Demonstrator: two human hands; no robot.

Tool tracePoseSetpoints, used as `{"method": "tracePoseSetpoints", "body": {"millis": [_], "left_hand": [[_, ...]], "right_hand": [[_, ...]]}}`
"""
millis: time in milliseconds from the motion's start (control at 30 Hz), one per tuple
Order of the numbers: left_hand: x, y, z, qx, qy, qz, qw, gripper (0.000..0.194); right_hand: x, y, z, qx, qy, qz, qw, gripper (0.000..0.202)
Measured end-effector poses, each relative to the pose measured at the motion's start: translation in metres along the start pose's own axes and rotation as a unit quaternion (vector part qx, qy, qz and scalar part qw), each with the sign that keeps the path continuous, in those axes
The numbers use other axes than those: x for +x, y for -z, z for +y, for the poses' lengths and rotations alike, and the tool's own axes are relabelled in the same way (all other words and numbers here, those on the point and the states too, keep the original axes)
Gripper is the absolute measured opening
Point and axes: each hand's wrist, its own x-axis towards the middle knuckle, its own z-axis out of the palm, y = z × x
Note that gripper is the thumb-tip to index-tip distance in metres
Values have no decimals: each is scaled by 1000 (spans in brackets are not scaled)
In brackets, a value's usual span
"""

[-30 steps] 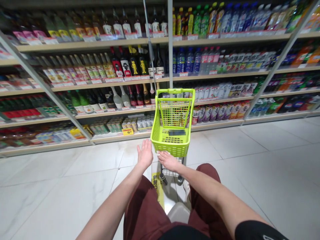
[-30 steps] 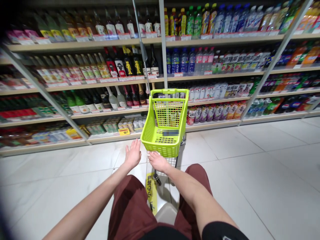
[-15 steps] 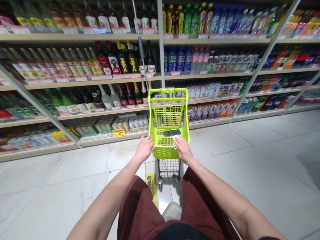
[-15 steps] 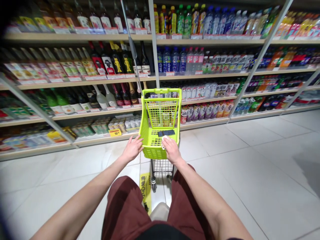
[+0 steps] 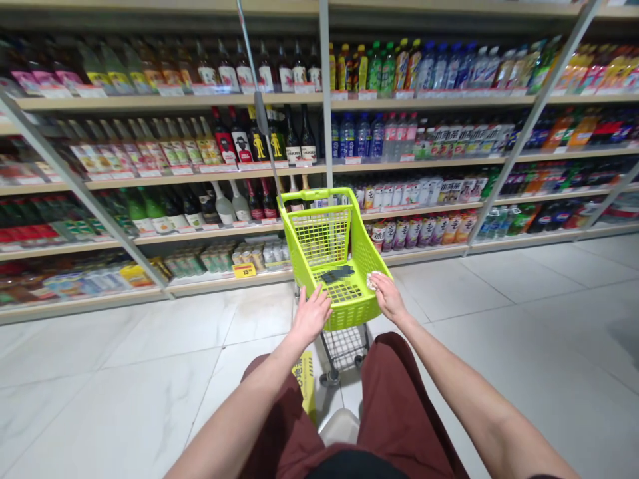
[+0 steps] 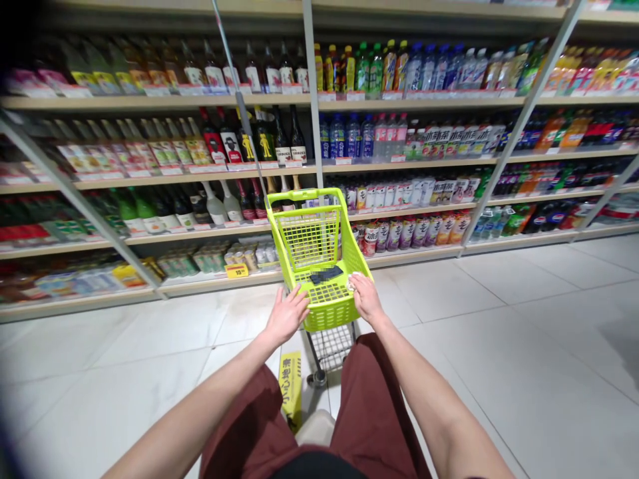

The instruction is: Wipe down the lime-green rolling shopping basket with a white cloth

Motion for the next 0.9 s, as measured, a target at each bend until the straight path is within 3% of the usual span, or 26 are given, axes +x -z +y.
{"method": "tracePoseSetpoints", "body": {"millis": [133,367,633,700,833,900], "left_hand": [[5,-5,7,9,-9,-5,1000,29],[16,-12,25,5,23,3,1000,33],[18,-13,22,16,21,16,1000,41],[19,-15,24,16,20,11,1000,43],[17,-14,30,18,17,6,1000,47],[14,-13,31,23,16,2,1000,47]], "right_hand": [[-3,-7,-7,-5,-35,28,999,44],[-11,-39,-70,55,25,-45,997,51],[-7,-18,-27,-10,-41,40,998,50],[-11,-18,-33,-15,-40,32,999,50],[-16,-27,-61,12,30,-26,999,48],[-13,-26,-60,8,52,-37,998,44]]}}
